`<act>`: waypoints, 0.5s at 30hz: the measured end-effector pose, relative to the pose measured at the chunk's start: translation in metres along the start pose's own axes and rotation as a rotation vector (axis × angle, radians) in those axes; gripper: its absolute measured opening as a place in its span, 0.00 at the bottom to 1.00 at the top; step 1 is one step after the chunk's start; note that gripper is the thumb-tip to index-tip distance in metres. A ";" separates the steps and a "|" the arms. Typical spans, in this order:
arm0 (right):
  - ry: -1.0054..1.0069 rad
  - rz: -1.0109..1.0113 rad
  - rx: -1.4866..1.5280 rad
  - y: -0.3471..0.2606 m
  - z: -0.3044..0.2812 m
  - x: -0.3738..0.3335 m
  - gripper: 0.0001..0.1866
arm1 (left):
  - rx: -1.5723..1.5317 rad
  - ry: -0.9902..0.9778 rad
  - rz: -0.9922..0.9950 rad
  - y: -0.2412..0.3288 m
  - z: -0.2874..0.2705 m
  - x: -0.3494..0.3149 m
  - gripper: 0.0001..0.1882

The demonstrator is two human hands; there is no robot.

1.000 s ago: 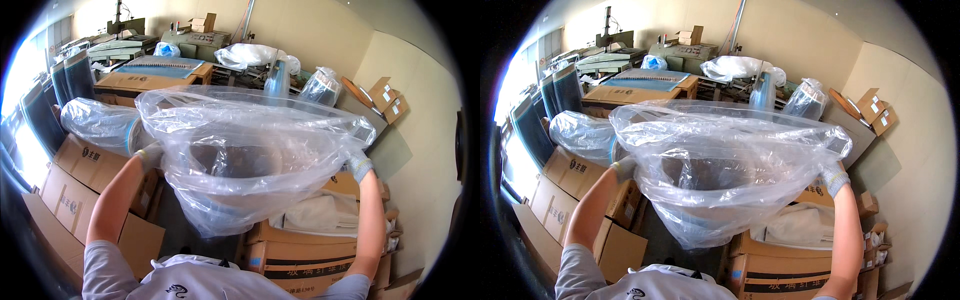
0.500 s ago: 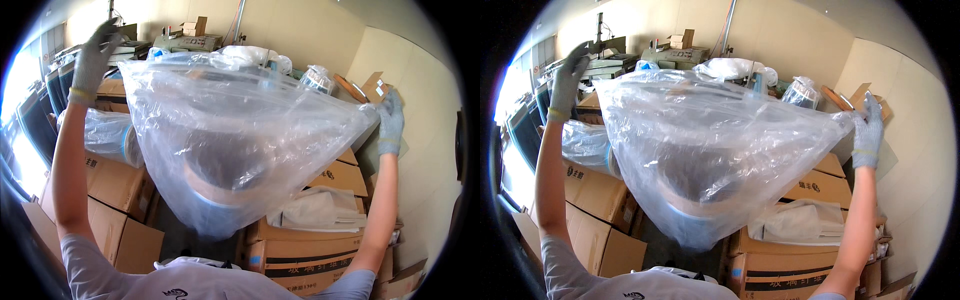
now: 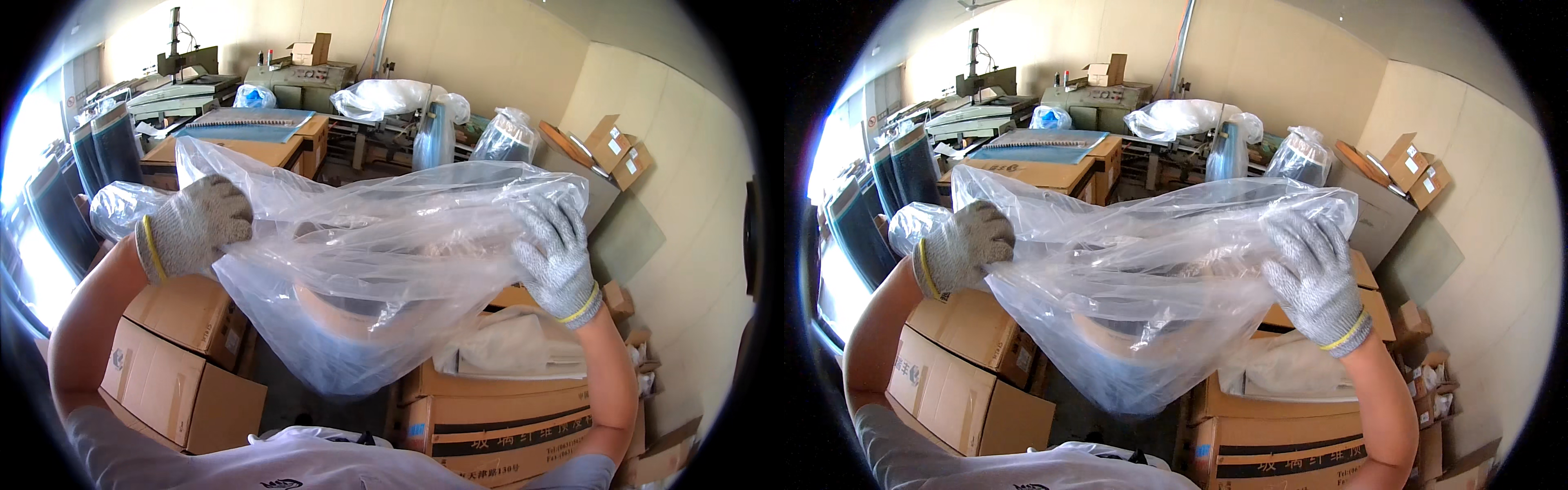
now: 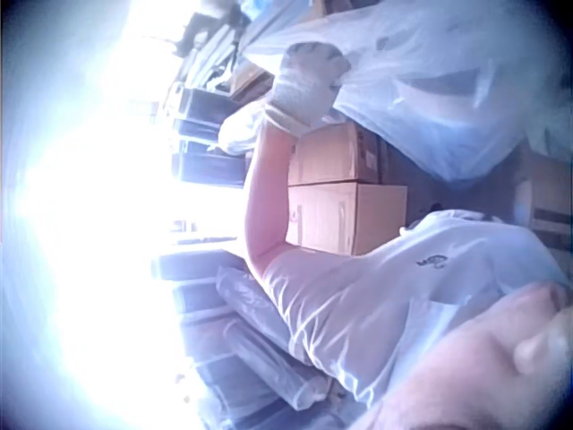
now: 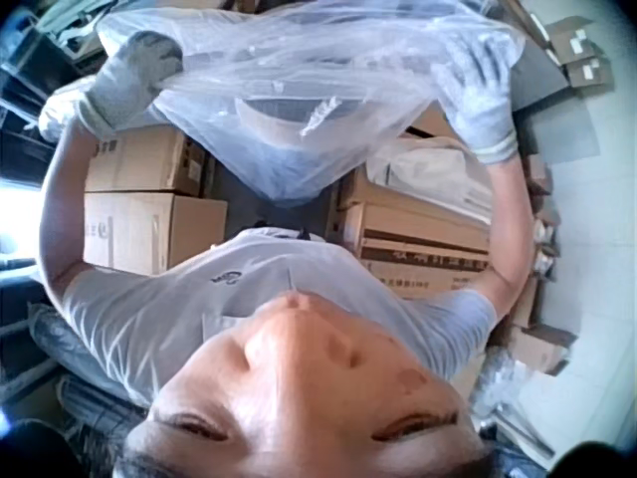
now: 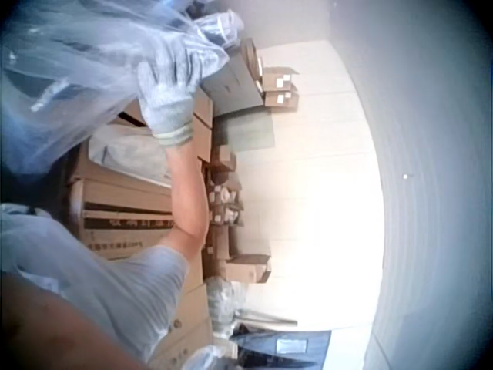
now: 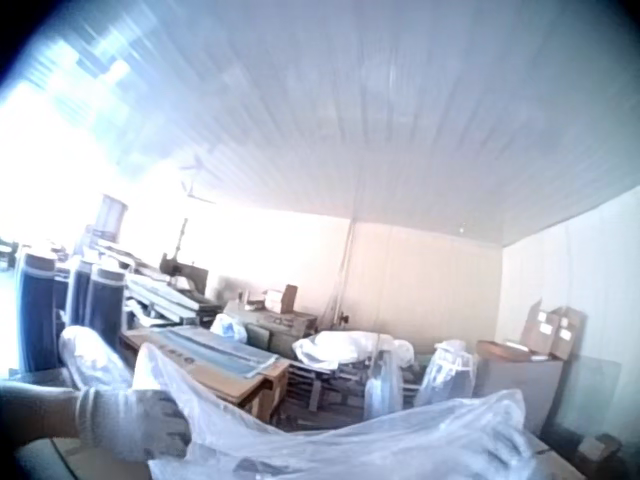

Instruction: The person opens a cardboard box and removes a large cylindrical roll wrapped in plastic. They unwrap the roll, inspect the cardboard tube, and then rewrap the roll in the plastic bag.

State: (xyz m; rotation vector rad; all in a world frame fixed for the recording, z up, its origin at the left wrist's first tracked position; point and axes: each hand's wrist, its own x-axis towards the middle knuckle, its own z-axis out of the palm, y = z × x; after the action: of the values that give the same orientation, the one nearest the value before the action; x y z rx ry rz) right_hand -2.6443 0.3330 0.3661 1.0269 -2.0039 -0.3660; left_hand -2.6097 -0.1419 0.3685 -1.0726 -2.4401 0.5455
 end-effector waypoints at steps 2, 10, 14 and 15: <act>0.036 0.020 -0.038 -0.009 -0.004 0.023 0.31 | -0.034 -0.050 0.015 0.009 -0.002 -0.005 0.10; -0.204 -0.096 0.083 0.009 0.021 0.024 0.21 | -0.371 -0.503 -0.285 0.024 -0.019 -0.001 0.23; -0.192 -0.145 0.408 -0.015 -0.011 0.036 0.18 | -0.063 -0.791 -0.292 0.012 0.006 -0.006 0.32; -0.232 -0.125 0.493 -0.021 -0.007 0.040 0.21 | 0.019 -0.770 -0.269 -0.005 0.017 -0.023 0.31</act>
State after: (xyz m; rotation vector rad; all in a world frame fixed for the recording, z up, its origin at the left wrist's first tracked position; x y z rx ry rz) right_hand -2.6406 0.2902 0.3799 1.4737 -2.3059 -0.0519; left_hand -2.6073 -0.1659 0.3521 -0.5534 -3.1465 1.0313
